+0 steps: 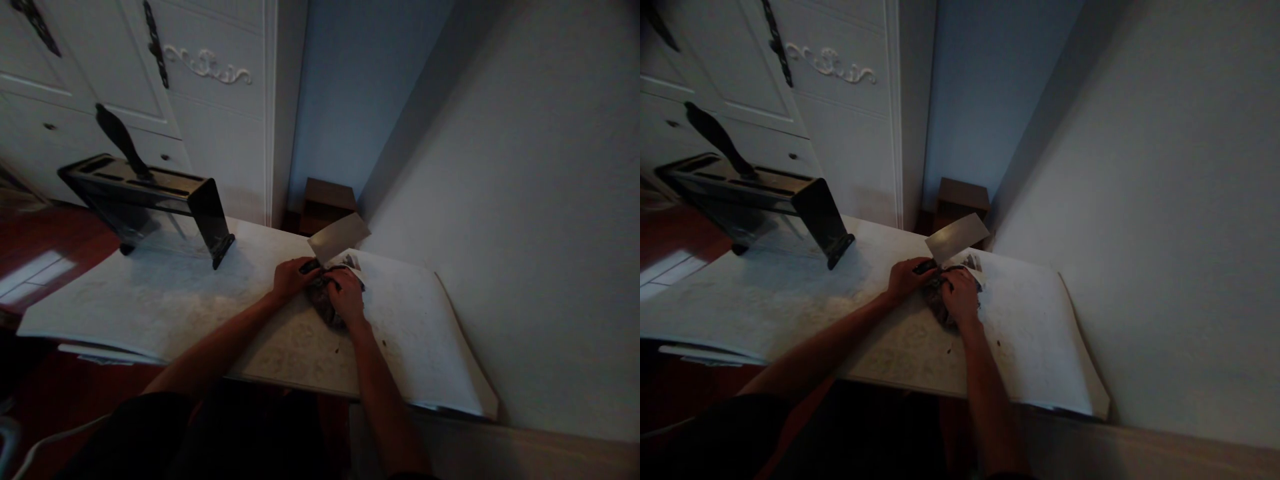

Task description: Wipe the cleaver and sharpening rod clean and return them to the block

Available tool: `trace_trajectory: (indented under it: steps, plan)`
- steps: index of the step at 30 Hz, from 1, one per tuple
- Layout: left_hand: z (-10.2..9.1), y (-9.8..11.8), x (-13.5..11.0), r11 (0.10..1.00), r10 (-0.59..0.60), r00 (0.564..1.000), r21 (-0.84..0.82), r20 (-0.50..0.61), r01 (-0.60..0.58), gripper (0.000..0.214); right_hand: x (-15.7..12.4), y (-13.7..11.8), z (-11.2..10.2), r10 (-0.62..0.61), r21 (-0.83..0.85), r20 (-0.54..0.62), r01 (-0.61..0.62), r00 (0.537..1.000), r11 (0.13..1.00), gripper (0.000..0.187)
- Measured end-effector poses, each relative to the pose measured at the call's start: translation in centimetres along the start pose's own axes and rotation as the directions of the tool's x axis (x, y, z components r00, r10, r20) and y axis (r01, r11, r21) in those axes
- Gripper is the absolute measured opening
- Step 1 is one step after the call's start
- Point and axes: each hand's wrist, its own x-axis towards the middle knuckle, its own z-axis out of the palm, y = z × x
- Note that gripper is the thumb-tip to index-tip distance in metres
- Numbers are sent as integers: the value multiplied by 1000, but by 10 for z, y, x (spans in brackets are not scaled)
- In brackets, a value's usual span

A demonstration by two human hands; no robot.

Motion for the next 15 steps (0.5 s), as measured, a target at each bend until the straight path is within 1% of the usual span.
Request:
trace_trajectory:
  steps: [2,4,6,8,10,11,13,14,15]
  plan:
    - [-3,-1,3,998,-15,997,-66,-81,10,35,-2,2,2,41,57,9,-41,999,998,29]
    - [-6,-1,5,994,-17,988,-111,-153,0,36,-2,5,3,147,161,-27,-141,989,977,30]
    - [-9,-2,6,990,3,979,-137,-202,-32,36,-2,8,3,282,283,-72,-251,957,926,28]
    - [-11,-1,7,985,20,974,-161,-225,-58,36,-1,12,2,407,435,-115,-322,906,841,25]
    - [-11,-1,7,981,24,973,-180,-228,-66,35,2,16,2,533,618,-137,-349,835,705,24]
    - [-12,0,7,980,28,974,-188,-226,-72,35,3,18,2,598,705,-126,-352,792,616,26]
    - [-11,1,6,974,60,975,-200,-215,-104,35,5,20,3,698,837,-66,-341,713,427,31]
    - [-11,2,5,970,86,974,-206,-208,-130,35,6,21,3,727,879,-30,-328,686,346,33]
    - [-10,3,3,964,119,973,-212,-199,-161,35,7,21,4,741,908,3,-312,671,279,35]
